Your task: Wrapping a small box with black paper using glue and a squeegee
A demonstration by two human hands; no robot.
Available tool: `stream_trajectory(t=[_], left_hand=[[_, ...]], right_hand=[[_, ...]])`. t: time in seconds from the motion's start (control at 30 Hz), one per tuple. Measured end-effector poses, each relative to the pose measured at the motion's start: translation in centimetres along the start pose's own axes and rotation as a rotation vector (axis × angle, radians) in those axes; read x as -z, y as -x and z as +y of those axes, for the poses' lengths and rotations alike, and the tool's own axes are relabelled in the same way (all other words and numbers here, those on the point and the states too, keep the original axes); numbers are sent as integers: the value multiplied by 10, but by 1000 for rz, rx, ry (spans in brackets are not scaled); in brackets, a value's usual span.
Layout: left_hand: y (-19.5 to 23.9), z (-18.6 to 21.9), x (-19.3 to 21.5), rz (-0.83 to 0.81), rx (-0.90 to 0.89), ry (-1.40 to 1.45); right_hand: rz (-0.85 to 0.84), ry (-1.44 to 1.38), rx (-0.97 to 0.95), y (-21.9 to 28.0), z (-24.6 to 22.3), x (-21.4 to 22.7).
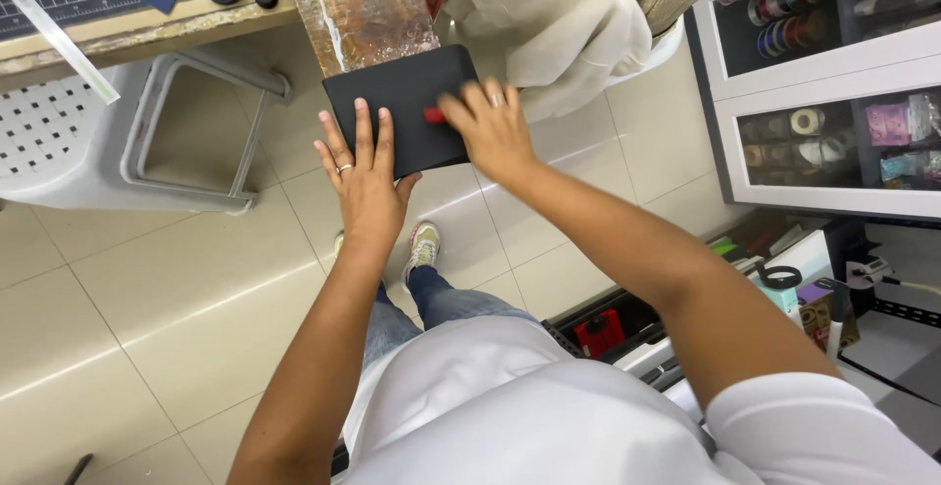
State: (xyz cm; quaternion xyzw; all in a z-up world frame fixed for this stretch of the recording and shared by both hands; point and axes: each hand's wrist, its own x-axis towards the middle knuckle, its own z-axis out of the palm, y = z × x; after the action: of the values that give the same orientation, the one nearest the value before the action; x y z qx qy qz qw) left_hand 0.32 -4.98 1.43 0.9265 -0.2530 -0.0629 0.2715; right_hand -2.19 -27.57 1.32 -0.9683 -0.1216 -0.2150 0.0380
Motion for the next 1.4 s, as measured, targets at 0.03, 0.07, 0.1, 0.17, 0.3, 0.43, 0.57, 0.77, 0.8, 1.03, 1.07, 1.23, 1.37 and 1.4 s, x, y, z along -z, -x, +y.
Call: stream_trajectory(t=[0.03,0.07,0.1,0.17,0.3,0.43,0.57,0.77,0.8,1.03,1.07,1.23,1.37,1.4], left_hand=[[-2,2,1,0,-2,-2],[-1,2,3,8,-9,-9],[-1,3,4,16,-15,-16],[-3,2,7,18,-21,-28],[-2,2,3,10,-31,-41],[-6,1,3,20,-39,-44],[-1,-1,3,19,-34,-45],[6,-6,1,79,72,56],[5,-11,-1,142,166,125],[14,-19,-23,246,298,480],[15,-17,-19,267,277,517],[18,-30,-28,296,230,571],[20,-37,-19,295,176,589],[24,-33,-10,250,193,608]], right_hand=[[2,0,-2,17,-1,5],[-28,8,36,33,-4,9],[-57,17,74,49,-5,12],[-12,23,64,17,11,2],[77,64,-26,-21,47,-38],[45,33,-27,31,20,-2],[4,1,42,31,27,-4],[-34,47,-243,-30,23,-2],[-44,16,-336,-40,10,13],[-140,-34,-415,19,-64,23],[-95,28,-480,21,-57,19],[-44,7,-499,3,-134,-3],[-21,28,-466,11,-122,-1],[9,109,-496,21,-101,6]])
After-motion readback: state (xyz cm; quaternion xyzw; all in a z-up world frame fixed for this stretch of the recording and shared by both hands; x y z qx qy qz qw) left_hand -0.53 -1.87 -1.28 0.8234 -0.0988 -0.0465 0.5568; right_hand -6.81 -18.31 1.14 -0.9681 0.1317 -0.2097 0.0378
